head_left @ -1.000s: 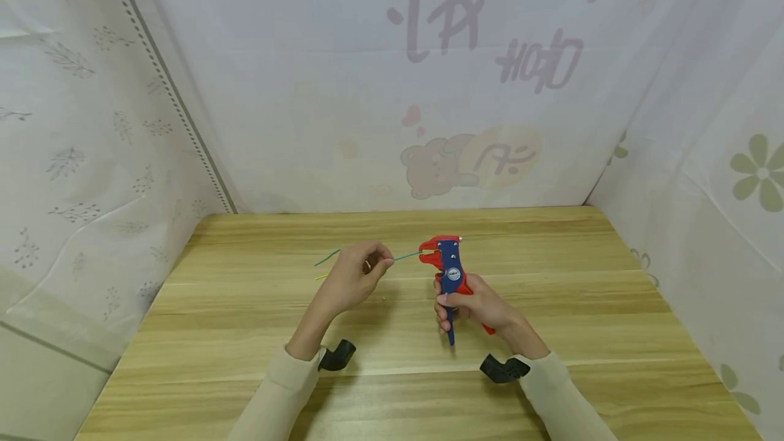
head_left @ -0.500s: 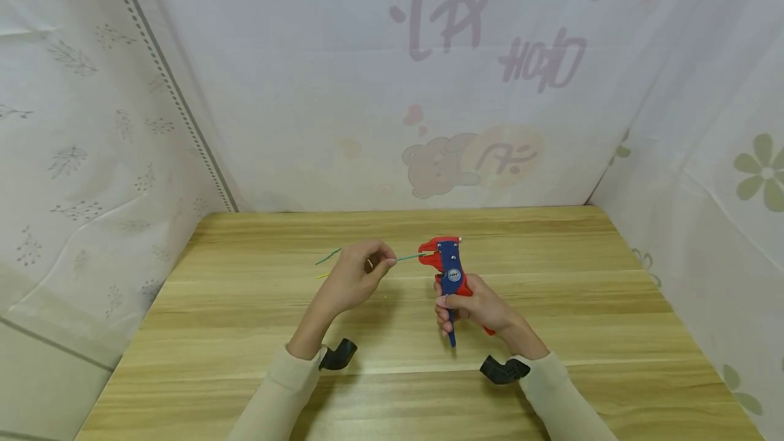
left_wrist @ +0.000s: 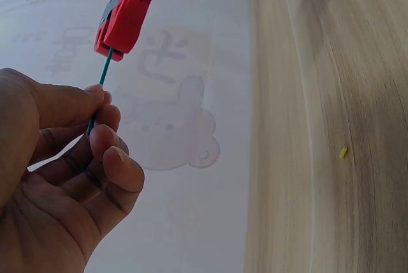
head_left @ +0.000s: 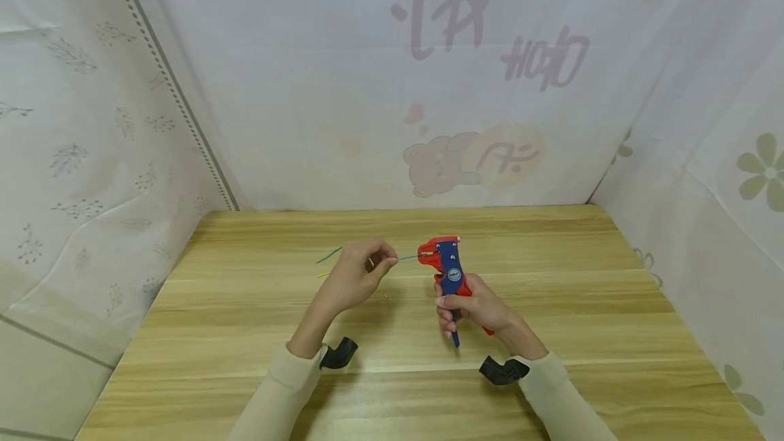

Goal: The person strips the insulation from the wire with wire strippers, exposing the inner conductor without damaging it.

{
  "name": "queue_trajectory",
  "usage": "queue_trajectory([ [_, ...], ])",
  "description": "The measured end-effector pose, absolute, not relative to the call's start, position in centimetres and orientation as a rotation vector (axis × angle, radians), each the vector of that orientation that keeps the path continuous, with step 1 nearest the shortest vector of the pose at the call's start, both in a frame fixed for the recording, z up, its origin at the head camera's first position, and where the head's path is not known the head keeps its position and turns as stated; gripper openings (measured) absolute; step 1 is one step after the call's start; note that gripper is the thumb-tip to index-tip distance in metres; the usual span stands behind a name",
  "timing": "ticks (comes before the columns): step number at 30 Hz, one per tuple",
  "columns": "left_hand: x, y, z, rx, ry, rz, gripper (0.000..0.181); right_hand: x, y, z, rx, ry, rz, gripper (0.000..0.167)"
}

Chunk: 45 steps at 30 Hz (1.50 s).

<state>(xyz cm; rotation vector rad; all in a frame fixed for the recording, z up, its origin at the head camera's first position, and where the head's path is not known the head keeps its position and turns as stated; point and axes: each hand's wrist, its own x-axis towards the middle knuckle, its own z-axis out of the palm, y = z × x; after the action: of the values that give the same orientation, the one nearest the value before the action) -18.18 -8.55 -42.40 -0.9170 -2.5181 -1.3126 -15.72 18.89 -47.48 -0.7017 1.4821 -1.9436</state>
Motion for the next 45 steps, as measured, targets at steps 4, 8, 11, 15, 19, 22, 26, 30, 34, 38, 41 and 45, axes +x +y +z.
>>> queue_trajectory([
  [4, -18.20, -8.54, -42.37, -0.920, -2.513, -1.322, 0.006, -15.62, 18.85, -47.48, -0.687, 1.498, -1.944, 0.005],
  [8, -18.18, -8.58, -42.30, -0.916, -2.521, -1.326, 0.006, -15.49, 18.64, -47.44, -0.673, 1.556, -1.943, 0.003],
  [11, -18.14, -8.64, -42.27, -0.902, -2.537, -1.320, 0.006, -15.34, 18.40, -47.40, -0.643, 1.606, -1.934, 0.010],
  [15, -18.11, -8.71, -42.24, -0.885, -2.556, -1.309, 0.007, -15.12, 18.15, -47.44, -0.592, 1.633, -1.931, 0.015],
  [19, -18.15, -8.74, -42.23, -0.884, -2.566, -1.304, 0.008, -14.92, 17.99, -47.44, -0.576, 1.634, -1.944, 0.013],
  [22, -18.18, -8.74, -42.23, -0.883, -2.572, -1.304, 0.008, -14.83, 17.92, -47.42, -0.581, 1.632, -1.955, 0.013],
  [26, -18.16, -8.73, -42.24, -0.879, -2.578, -1.296, 0.008, -14.82, 17.89, -47.46, -0.596, 1.629, -1.961, 0.012],
  [30, -18.19, -8.70, -42.34, -0.880, -2.570, -1.285, 0.007, -14.93, 17.93, -47.56, -0.601, 1.630, -1.953, 0.012],
  [34, -18.29, -8.68, -42.54, -0.881, -2.548, -1.291, 0.006, -15.05, 18.01, -47.54, -0.592, 1.633, -1.940, 0.012],
  [38, -18.31, -8.68, -42.62, -0.876, -2.530, -1.296, 0.005, -15.14, 18.05, -47.44, -0.616, 1.625, -1.932, 0.011],
  [41, -18.29, -8.68, -42.61, -0.879, -2.509, -1.294, 0.004, -15.14, 18.06, -47.37, -0.621, 1.625, -1.925, 0.011],
  [45, -18.30, -8.65, -42.59, -0.874, -2.487, -1.295, 0.005, -15.13, 18.07, -47.28, -0.604, 1.637, -1.915, 0.014],
])
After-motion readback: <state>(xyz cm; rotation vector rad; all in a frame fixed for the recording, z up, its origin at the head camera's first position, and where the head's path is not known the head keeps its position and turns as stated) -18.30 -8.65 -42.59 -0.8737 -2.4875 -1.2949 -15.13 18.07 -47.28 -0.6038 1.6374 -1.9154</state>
